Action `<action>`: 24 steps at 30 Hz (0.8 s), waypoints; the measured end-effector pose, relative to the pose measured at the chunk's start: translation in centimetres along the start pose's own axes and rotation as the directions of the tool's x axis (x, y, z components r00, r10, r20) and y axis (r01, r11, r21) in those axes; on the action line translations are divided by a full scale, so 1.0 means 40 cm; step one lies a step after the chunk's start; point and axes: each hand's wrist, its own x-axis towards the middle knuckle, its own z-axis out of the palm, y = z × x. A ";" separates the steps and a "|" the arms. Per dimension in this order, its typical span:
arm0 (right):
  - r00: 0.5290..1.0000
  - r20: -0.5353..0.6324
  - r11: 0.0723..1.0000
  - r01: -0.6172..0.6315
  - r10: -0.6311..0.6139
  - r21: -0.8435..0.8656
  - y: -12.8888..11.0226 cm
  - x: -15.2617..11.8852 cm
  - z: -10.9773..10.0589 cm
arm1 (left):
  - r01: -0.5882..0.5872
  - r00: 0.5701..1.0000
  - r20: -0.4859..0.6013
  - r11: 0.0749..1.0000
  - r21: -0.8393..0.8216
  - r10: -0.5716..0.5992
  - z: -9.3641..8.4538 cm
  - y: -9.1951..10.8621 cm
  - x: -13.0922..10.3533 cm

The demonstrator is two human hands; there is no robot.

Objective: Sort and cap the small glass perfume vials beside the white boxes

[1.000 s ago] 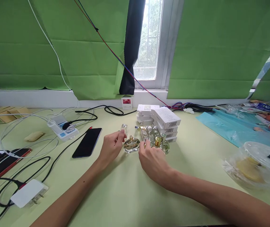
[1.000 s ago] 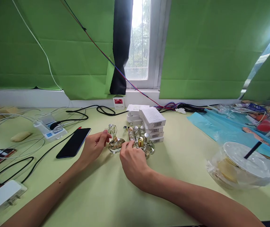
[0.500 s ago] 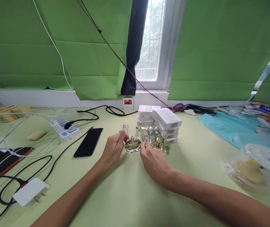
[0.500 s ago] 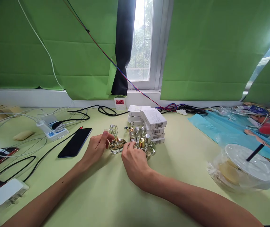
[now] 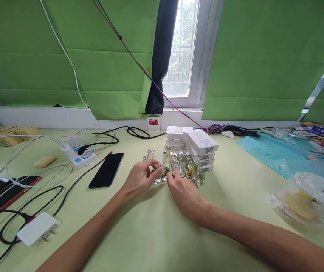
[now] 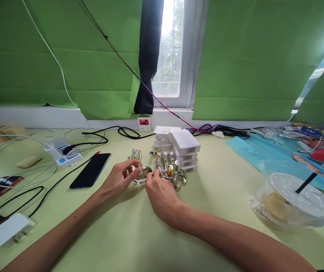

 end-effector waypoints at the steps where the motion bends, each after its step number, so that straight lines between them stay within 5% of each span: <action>1: 1.000 -0.002 1.000 0.018 -0.018 0.001 0.001 0.000 -0.003 | 0.000 1.000 0.005 1.000 0.008 0.000 0.000 0.001 0.000; 24: 0.999 -0.011 0.968 0.048 -0.047 0.248 0.007 -0.004 -0.007 | -0.056 0.998 0.032 0.992 0.113 0.053 0.016 -0.010 0.004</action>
